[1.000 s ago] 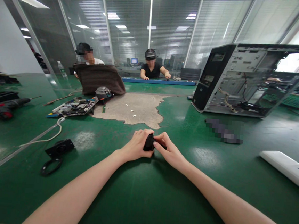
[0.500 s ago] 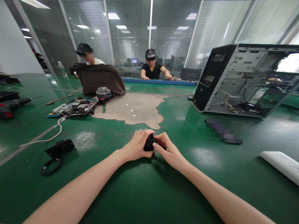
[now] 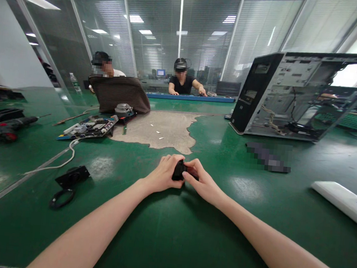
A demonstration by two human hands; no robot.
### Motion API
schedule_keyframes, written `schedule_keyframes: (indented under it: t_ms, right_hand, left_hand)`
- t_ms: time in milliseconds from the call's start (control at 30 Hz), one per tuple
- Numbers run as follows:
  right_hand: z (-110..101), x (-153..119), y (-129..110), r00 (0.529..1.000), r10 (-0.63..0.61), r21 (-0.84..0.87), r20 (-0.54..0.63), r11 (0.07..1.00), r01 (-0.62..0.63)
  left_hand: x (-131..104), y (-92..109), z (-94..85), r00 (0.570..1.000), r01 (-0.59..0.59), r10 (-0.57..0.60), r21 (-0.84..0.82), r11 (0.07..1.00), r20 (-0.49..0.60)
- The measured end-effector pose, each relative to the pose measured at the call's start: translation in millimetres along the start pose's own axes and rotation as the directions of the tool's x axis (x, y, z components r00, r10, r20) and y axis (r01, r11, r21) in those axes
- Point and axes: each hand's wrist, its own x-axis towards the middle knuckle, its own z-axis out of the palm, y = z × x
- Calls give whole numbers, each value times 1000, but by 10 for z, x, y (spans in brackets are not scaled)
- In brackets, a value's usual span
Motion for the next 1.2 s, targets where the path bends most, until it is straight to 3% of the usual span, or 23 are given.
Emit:
schedule_keyframes:
  t_ms: [233, 467, 733, 1000, 1200]
  right_hand:
    - [25, 71, 48, 996, 43, -13, -75, 999, -44]
    - [-1, 4, -10, 1000, 1, 11, 30, 1000, -2]
    - [43, 47, 53, 996, 27, -4, -81, 1000, -28]
    - [17, 11, 9, 1000, 1, 40, 9, 999, -1]
    - [38, 39, 42, 996, 42, 35, -74, 999, -39]
  left_hand:
    - [3, 0, 0, 1000, 8, -8, 4, 1000, -4]
    - [1, -22, 18, 1000, -2, 2, 0, 1000, 2]
    - [2, -19, 25, 1000, -1, 1, -6, 1000, -25]
    - [5, -18, 18, 1000, -5, 5, 9, 1000, -2]
    - [6, -6, 14, 1000, 2, -2, 8, 1000, -18]
